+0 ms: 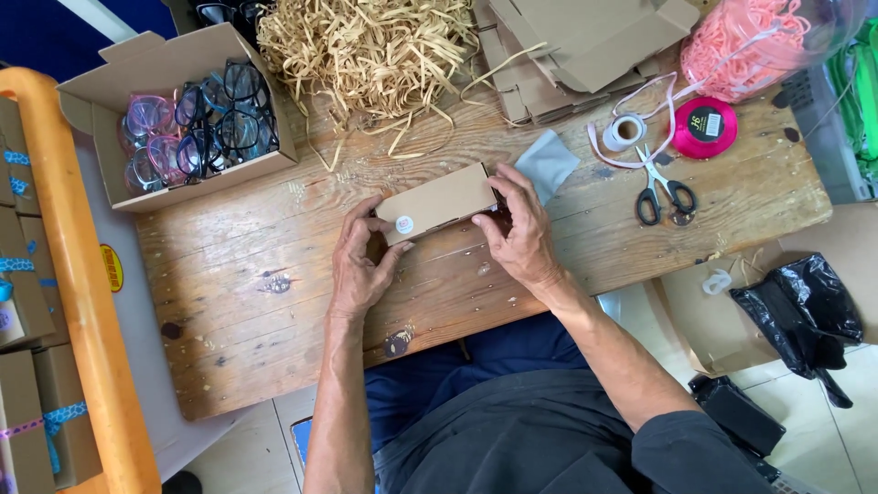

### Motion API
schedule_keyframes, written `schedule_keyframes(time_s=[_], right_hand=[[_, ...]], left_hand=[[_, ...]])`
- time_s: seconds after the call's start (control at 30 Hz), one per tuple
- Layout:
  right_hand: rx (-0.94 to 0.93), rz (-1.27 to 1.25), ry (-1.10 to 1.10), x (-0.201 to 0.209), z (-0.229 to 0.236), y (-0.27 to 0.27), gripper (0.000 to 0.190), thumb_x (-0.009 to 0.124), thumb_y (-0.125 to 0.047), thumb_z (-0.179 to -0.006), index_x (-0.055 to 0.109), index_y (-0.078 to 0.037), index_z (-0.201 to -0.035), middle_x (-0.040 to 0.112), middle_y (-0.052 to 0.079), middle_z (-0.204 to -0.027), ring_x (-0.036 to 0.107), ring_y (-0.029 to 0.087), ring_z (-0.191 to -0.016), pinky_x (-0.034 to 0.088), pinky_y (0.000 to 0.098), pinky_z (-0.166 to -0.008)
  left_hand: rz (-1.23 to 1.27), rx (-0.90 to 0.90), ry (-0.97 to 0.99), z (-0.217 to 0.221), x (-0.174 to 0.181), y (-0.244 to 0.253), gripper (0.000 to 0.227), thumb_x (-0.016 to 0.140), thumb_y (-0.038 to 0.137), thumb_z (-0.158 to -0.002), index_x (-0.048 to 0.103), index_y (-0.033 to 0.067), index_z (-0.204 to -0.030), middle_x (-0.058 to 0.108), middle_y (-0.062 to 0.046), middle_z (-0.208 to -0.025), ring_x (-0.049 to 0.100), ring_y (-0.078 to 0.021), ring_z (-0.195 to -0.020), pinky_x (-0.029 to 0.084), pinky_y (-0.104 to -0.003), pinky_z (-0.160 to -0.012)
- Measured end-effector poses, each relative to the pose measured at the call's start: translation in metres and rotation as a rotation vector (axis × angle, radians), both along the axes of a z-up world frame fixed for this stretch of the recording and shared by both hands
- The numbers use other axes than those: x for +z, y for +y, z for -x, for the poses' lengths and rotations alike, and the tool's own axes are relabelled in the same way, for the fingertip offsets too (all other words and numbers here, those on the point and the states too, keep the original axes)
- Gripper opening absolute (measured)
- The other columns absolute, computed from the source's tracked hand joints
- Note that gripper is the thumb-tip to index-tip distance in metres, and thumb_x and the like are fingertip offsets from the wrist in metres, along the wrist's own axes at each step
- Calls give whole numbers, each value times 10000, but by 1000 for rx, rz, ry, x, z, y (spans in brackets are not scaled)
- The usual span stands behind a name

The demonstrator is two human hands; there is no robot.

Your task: The person places shredded paper into a small cardboard box, then places a pair of sunglasses wrapped in plastic on top. They close the box, apply a sticker, and tie a pink ribbon around it using scissors to trim the excess.

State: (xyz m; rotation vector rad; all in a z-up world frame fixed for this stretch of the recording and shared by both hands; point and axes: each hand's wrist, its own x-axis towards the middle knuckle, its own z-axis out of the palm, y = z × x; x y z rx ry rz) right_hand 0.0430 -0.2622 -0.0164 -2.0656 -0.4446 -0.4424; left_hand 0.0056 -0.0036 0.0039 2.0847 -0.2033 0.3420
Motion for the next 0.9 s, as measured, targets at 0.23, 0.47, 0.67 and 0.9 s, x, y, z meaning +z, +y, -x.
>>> schedule_keyframes(time_s=[0.23,0.47,0.67,0.9], right_hand=[[91,-110,53,-2,-4,-9,399,701,21,-881,681,-60,-1270,640,115,-1349,644,318,-1240,519,421,-1042],[150,-286,210,-2,-7,-15,337,789,-17,-857,744,-56,-1189,690,151,-1270,668,301,-1198,546,390,-987],[235,-556,462,-8,-18,-20,345,805,55,-822,731,30,-1158,666,192,-1224,677,246,-1124,579,345,-953],[214,-566,620,3,-22,-22,404,847,83,-741,714,36,-1120,640,87,-1011,691,145,-927,617,255,-828]], left_hand=[[32,5,3,0,2,3,292,868,157,-819,655,94,-1009,615,-179,-1380,594,-427,-1281,480,-549,-1070],[14,-2,32,0,15,-2,468,879,181,-799,674,130,-1217,601,-168,-1400,589,-395,-1296,466,-518,-1091],[2,-7,48,-3,16,-1,643,901,185,-766,636,130,-1349,595,-181,-1379,590,-394,-1292,461,-521,-1100],[-36,-37,182,-11,8,-6,832,971,309,-659,631,145,-1400,597,-128,-1228,605,-326,-1196,419,-462,-1097]])
